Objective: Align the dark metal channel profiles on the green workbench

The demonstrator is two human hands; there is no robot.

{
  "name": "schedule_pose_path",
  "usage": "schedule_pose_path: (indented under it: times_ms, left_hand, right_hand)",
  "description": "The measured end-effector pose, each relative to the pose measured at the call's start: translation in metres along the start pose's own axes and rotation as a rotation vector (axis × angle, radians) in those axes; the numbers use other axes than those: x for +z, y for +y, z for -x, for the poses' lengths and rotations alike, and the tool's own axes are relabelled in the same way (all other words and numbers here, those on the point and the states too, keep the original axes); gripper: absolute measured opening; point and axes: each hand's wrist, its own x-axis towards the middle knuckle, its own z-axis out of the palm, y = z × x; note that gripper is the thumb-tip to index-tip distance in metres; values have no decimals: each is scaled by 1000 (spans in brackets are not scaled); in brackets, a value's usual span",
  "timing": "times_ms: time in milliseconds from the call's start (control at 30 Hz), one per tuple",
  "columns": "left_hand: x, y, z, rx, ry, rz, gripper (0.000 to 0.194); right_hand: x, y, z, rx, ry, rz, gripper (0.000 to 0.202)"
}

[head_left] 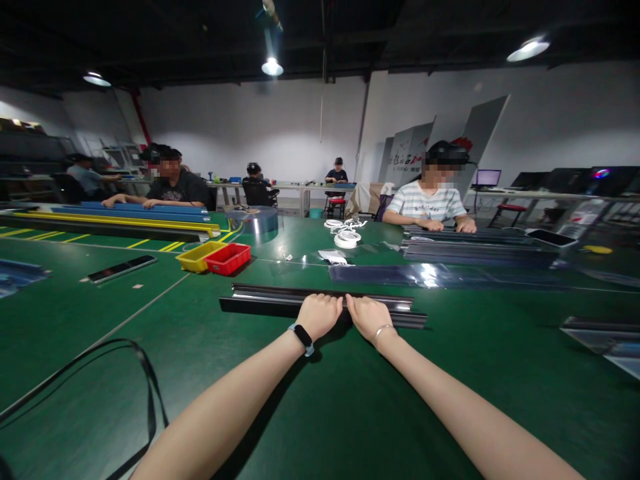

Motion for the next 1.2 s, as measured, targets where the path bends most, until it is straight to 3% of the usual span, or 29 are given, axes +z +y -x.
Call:
schedule_pose_path:
  times_ms: [367,467,733,1200]
  left_hand:
    - [1,3,0,-104,17,-3,44]
    - [1,2,0,-122,19,-9,44]
    - [-2,1,0,-45,21,-11,38]
    - [2,1,1,-43,-3,6,45]
  right_hand:
    - [-3,-4,3,49,98,-27,50]
    - [-1,-2,2,51,63,-18,48]
    - [2,0,1,-24,-8,14,41]
    - [-1,-3,2,115,74,-17,49]
